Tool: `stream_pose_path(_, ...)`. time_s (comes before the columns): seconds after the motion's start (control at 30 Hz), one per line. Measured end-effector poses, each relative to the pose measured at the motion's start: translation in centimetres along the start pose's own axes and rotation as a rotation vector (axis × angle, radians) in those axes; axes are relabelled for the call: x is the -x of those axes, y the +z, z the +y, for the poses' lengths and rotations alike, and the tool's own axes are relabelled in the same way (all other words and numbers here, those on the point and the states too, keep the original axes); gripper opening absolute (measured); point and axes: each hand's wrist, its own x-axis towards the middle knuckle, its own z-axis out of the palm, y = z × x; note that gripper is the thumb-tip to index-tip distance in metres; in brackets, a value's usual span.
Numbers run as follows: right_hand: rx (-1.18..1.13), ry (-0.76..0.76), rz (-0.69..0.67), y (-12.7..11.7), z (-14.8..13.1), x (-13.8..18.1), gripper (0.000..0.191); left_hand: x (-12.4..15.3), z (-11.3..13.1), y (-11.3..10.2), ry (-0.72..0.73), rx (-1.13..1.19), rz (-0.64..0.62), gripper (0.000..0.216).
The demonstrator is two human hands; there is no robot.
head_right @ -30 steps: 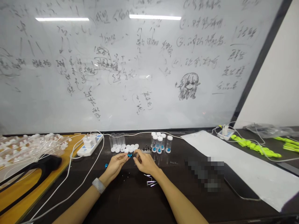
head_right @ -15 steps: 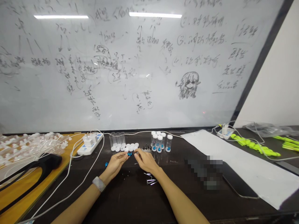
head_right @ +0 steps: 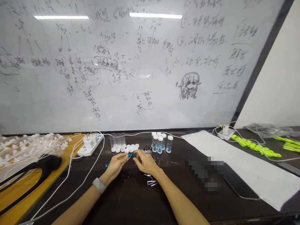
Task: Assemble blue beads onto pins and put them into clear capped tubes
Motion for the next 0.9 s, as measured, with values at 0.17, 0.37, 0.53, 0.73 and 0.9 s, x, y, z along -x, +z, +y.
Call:
stream_pose_path(0.17, 0.054, 0.003, 0.02, -0.03, 0.02, -0.06, 0.023, -0.01, -0.06, -0.08, 0.005, -0.015, -0.028, 0.034)
stream_pose_path(0.37, 0.026, -0.006, -0.009, -0.14, -0.16, 0.02, 0.023, -0.05, -0.13, -0.11, -0.003, -0.005, -0.016, 0.035)
stream_pose_path(0.53, 0.096, -0.003, 0.007, -0.19, -0.12, -0.07, 0.023, -0.02, -0.14, -0.1, -0.002, -0.01, -0.021, 0.034)
stream_pose_path(0.73, 0.086, -0.029, -0.005, -0.09, -0.1, -0.07, 0.021, 0.06, -0.06, 0.07, -0.002, -0.003, -0.009, 0.035)
stream_pose_path(0.9, 0.088, -0.014, 0.025, -0.06, 0.05, -0.05, 0.022, 0.11, -0.02, 0.1, -0.011, -0.008, -0.007, 0.034)
